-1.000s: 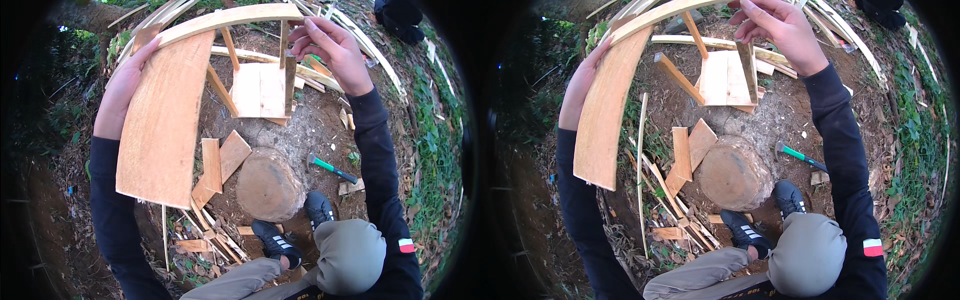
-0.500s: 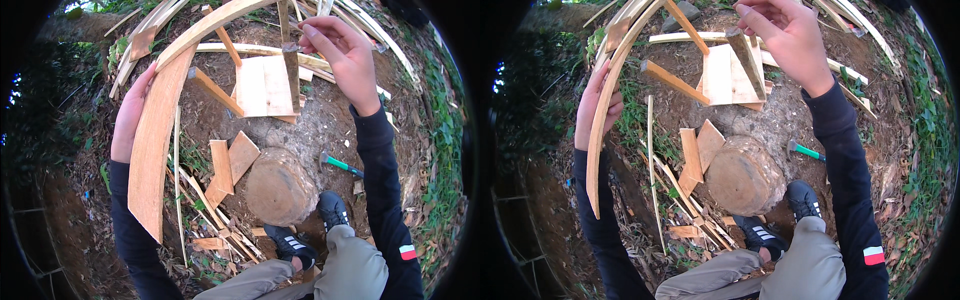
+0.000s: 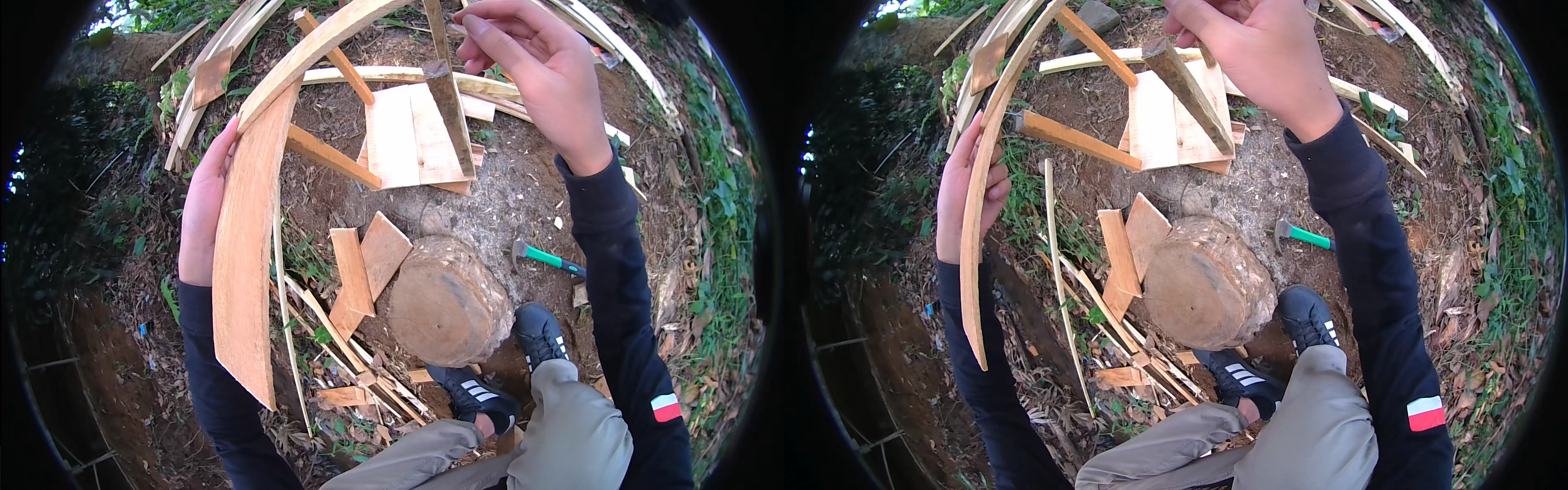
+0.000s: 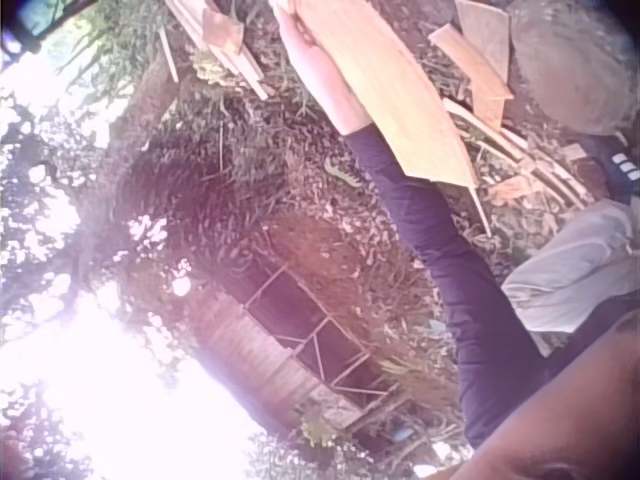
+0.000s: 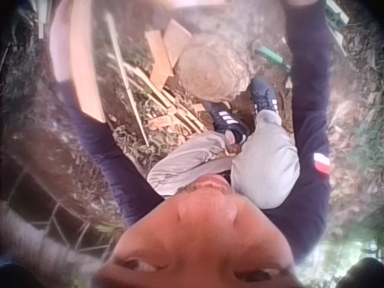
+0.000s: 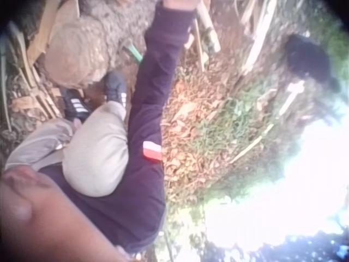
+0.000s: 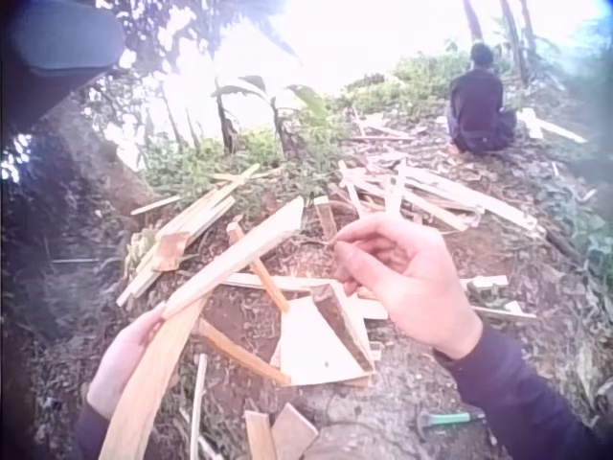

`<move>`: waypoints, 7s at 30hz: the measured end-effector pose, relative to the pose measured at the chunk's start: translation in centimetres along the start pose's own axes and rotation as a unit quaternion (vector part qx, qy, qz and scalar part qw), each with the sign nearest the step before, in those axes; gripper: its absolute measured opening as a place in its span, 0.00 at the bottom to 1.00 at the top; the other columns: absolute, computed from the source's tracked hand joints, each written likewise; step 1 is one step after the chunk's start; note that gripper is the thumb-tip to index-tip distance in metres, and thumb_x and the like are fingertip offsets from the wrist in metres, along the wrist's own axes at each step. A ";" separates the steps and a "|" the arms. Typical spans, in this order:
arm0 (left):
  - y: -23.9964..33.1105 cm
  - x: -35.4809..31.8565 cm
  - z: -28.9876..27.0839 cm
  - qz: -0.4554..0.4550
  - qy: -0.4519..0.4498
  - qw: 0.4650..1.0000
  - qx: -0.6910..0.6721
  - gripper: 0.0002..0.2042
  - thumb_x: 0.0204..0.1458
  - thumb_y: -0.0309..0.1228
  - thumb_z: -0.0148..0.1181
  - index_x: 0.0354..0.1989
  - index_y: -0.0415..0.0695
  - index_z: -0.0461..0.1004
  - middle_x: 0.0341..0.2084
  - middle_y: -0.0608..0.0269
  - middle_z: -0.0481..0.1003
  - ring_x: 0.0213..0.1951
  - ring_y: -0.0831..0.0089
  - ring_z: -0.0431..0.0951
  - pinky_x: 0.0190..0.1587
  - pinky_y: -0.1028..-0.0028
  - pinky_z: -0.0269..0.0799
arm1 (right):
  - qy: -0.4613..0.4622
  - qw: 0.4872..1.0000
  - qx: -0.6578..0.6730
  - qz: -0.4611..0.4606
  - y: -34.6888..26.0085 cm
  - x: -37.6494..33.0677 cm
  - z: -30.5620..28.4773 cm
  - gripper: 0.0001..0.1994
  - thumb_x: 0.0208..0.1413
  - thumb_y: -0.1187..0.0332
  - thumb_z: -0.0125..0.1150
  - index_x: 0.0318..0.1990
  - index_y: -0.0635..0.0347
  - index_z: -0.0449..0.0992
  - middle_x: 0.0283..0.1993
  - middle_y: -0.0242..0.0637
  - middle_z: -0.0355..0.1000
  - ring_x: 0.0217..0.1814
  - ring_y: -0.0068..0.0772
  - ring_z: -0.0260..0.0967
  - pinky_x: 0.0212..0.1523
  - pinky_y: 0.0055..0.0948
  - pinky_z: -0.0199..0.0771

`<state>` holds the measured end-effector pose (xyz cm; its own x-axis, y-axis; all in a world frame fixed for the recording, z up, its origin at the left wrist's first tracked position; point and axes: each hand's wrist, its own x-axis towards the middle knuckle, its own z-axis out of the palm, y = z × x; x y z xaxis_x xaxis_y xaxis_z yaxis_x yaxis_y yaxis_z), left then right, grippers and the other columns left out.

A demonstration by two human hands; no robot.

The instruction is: The person hammers nails into wooden planks using a hammer, repeatedly positioning and striking nails to secure the pieces. The person also picks up and places wooden planks on a log and nearby ground.

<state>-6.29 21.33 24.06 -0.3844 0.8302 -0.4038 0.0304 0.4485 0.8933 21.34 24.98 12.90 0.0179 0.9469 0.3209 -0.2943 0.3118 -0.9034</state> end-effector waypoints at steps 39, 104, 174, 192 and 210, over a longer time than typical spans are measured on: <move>-2.0 1.2 -1.2 0.027 -0.067 0.997 -0.023 0.23 0.67 0.45 0.53 0.59 0.37 0.71 0.40 0.55 0.82 0.34 0.69 0.85 0.37 0.70 0.83 | -0.037 0.997 -0.065 0.001 2.7 1.3 -0.7 0.12 0.66 0.67 0.62 0.51 0.65 0.79 0.42 0.35 0.79 0.41 0.21 0.75 0.44 0.22 0.77; -3.6 4.2 -2.6 0.032 -0.105 0.994 0.025 0.24 0.66 0.42 0.56 0.57 0.31 0.72 0.47 0.49 0.81 0.43 0.68 0.85 0.45 0.71 0.83 | -0.072 0.987 0.016 0.140 4.5 1.3 -1.2 0.12 0.63 0.67 0.64 0.50 0.64 0.78 0.37 0.32 0.73 0.30 0.22 0.75 0.37 0.26 0.81; -29.6 -10.8 -7.1 0.394 -0.151 0.771 0.477 0.60 0.27 0.58 0.78 0.72 0.44 0.58 0.68 0.57 0.63 0.71 0.58 0.60 0.73 0.38 0.45 | -0.213 0.853 -0.015 0.475 5.2 -24.3 2.3 0.15 0.60 0.75 0.68 0.51 0.74 0.73 0.40 0.44 0.80 0.39 0.31 0.82 0.38 0.30 0.87; -29.8 -10.7 -7.0 0.411 -0.160 0.766 0.467 0.58 0.26 0.64 0.76 0.67 0.38 0.65 0.62 0.55 0.68 0.68 0.56 0.63 0.72 0.38 0.44 | -0.230 0.860 -0.122 0.438 5.0 -24.1 2.6 0.19 0.56 0.76 0.70 0.53 0.76 0.74 0.34 0.40 0.81 0.31 0.21 0.79 0.30 0.22 0.77; -25.7 11.3 -17.1 0.316 0.013 0.798 0.513 0.09 0.59 0.35 0.61 0.38 0.41 0.77 0.32 0.56 0.77 0.35 0.60 0.81 0.39 0.63 0.76 | -0.309 0.848 -0.281 0.326 2.5 -22.6 4.9 0.13 0.53 0.71 0.72 0.38 0.71 0.75 0.25 0.45 0.75 0.26 0.38 0.78 0.30 0.31 0.77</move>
<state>-27.23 13.52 -0.05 -0.0109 0.9968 0.0792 0.9600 -0.0118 0.2799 15.52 4.03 4.75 -0.5286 0.7649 -0.3682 0.4553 -0.1106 -0.8834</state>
